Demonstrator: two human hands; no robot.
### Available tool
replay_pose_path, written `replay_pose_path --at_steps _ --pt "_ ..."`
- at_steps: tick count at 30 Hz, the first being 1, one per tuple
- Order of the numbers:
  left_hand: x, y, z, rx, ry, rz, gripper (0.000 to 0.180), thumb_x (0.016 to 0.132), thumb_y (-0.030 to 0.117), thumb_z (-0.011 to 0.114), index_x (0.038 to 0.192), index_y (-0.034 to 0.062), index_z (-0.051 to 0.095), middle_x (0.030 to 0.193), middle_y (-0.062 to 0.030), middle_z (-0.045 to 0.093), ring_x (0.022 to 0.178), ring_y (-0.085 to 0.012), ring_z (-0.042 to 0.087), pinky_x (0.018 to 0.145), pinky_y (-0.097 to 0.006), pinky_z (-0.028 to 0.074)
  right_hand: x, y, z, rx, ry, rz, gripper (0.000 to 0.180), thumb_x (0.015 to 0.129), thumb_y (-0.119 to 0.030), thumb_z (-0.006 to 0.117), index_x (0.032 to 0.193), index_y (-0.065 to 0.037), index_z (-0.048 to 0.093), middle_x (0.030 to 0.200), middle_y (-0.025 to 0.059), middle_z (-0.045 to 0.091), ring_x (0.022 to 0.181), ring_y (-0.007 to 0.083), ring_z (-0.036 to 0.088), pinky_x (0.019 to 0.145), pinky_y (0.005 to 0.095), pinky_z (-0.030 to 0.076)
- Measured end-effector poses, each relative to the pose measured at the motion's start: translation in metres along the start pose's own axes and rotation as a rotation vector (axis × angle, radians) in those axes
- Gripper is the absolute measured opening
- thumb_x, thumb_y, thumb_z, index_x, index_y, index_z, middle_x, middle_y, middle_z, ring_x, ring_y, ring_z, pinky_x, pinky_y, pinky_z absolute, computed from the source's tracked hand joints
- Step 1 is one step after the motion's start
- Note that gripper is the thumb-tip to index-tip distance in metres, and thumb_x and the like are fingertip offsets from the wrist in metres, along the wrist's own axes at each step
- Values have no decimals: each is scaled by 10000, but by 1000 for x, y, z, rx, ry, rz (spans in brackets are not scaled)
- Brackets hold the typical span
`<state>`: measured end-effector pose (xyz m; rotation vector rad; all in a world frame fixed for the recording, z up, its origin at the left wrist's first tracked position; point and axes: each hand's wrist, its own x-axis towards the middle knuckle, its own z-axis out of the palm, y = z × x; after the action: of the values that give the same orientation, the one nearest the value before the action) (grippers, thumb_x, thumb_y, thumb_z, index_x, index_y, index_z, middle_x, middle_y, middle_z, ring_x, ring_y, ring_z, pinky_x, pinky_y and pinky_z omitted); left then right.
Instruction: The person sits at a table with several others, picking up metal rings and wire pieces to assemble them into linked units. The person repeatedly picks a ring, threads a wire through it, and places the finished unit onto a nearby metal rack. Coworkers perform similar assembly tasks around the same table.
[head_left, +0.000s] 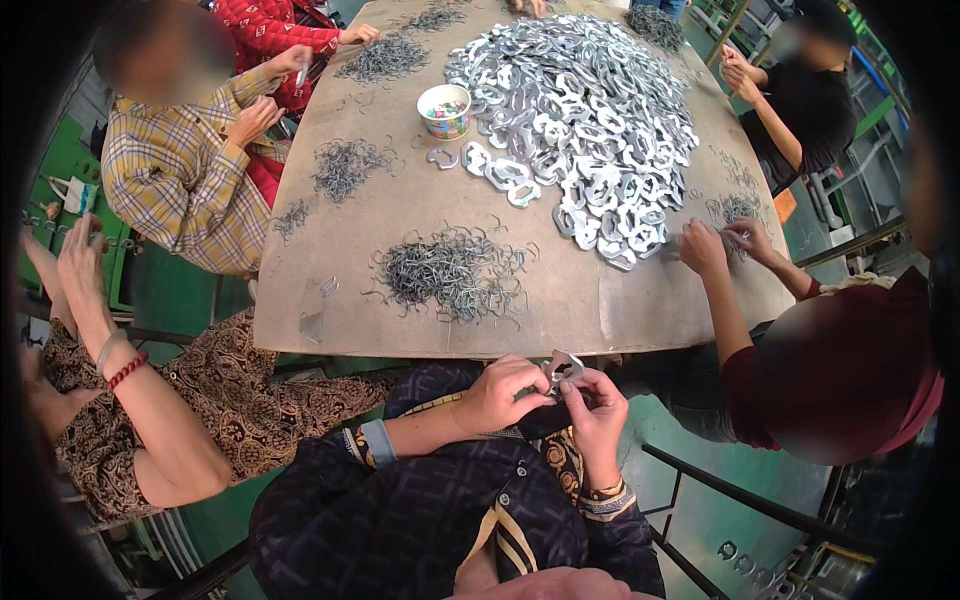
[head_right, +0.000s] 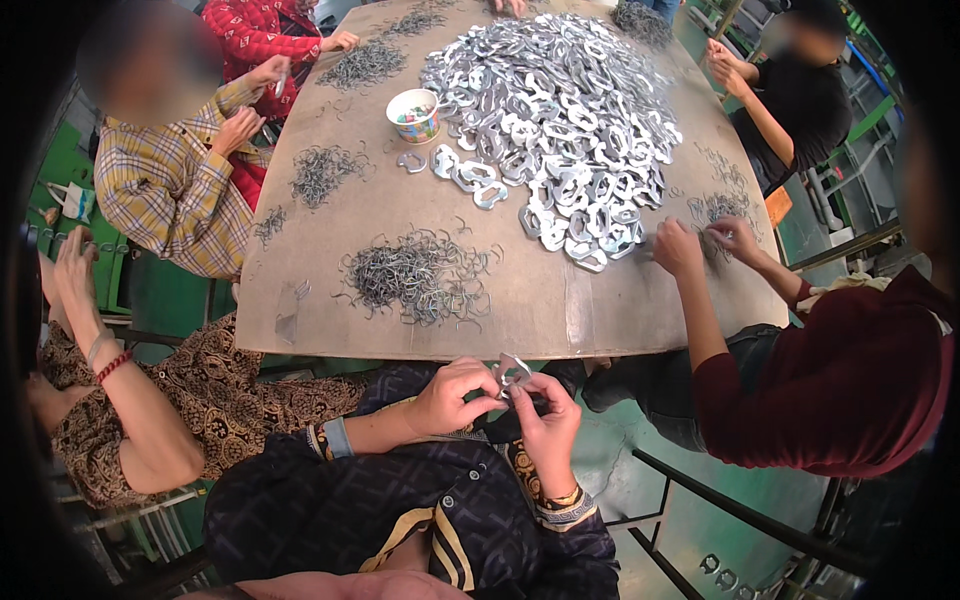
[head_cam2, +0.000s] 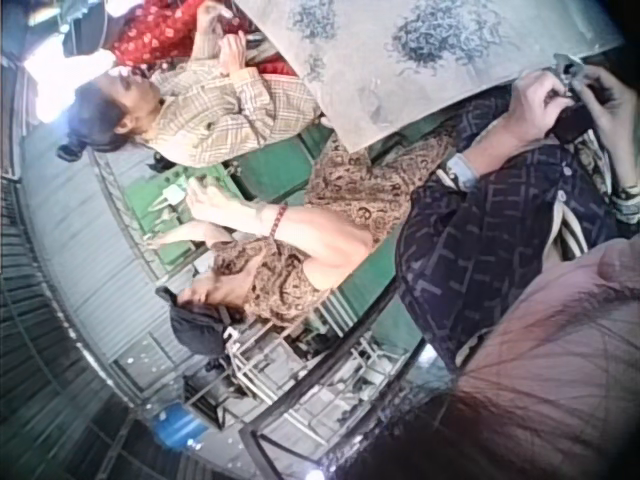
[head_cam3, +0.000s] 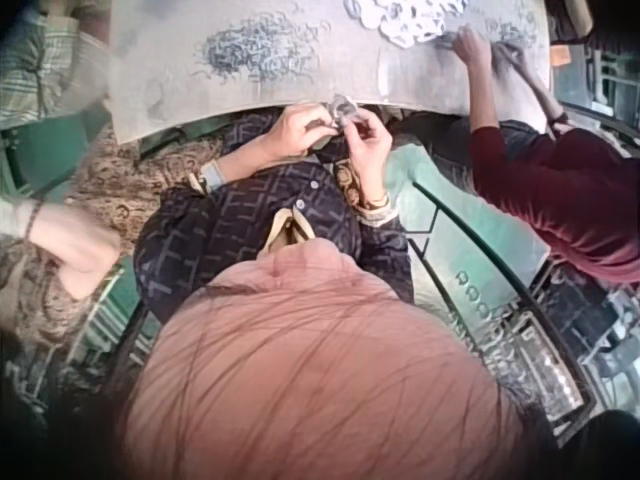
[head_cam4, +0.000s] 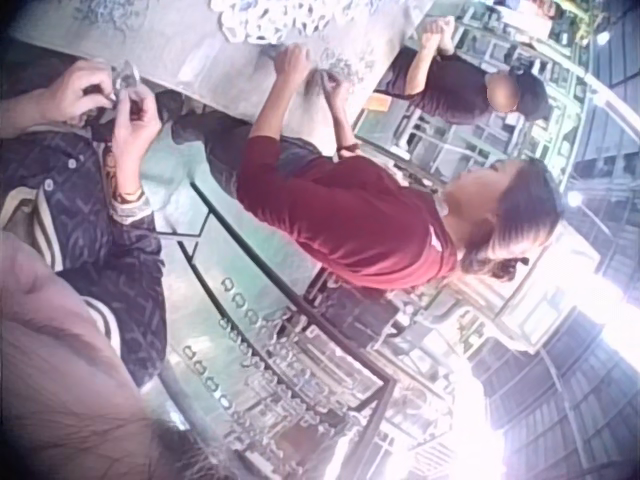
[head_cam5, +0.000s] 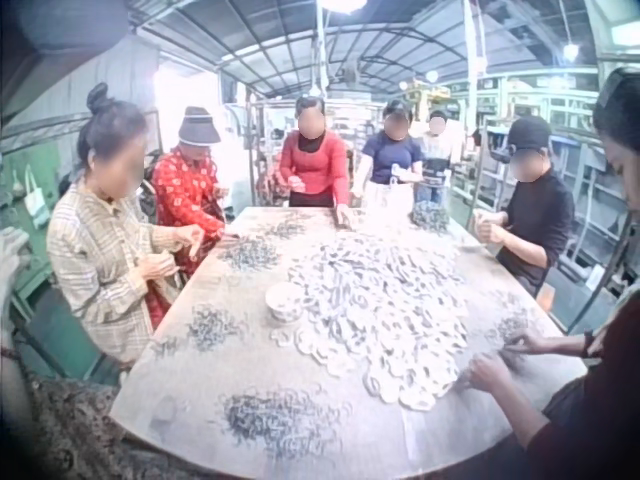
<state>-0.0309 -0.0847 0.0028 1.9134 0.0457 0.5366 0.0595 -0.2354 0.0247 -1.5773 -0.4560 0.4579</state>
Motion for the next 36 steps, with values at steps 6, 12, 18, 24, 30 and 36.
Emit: replay_pose_path --at_steps 6,12,18,24,30,36 --pt "-4 1 -2 18 39 -23 201 710 57 794 794 40 612 776 -74 647 750 -276 616 719 -377 462 -4 0 3 -93 16 -23 135 817 42 701 949 48 670 837 51 691 776 86 614 725 240 502" --pt "-8 -3 1 15 39 -73 172 719 42 779 801 48 628 814 -73 675 774 -270 635 730 -372 472 -13 -6 8 -250 63 -105 127 790 60 693 913 32 681 825 94 701 755 153 655 721 271 511" --pt "-9 -12 -3 15 -43 -64 167 729 51 780 796 46 628 852 -76 694 792 -267 655 745 -369 483 -19 -10 12 -256 60 -159 112 793 76 676 890 22 688 873 109 697 787 177 661 722 275 511" --pt "3 -20 -28 -15 -162 -68 88 771 64 710 829 21 661 825 -89 658 808 -294 632 765 -400 507 -23 -5 9 -239 82 -120 117 785 72 687 890 21 692 846 104 690 763 174 653 714 274 510" --pt "36 -65 -33 670 2 100 50 774 51 615 797 25 652 816 -87 600 850 -303 595 741 -393 516 -22 5 -1 -305 118 -143 99 788 65 706 876 38 670 840 81 666 767 134 633 703 245 509" --pt "44 -75 -28 1001 -152 139 78 693 86 619 681 26 667 798 -92 615 841 -259 629 696 -377 555 -22 7 -2 -271 103 -150 96 793 65 697 881 33 680 831 82 673 743 130 646 680 250 517"
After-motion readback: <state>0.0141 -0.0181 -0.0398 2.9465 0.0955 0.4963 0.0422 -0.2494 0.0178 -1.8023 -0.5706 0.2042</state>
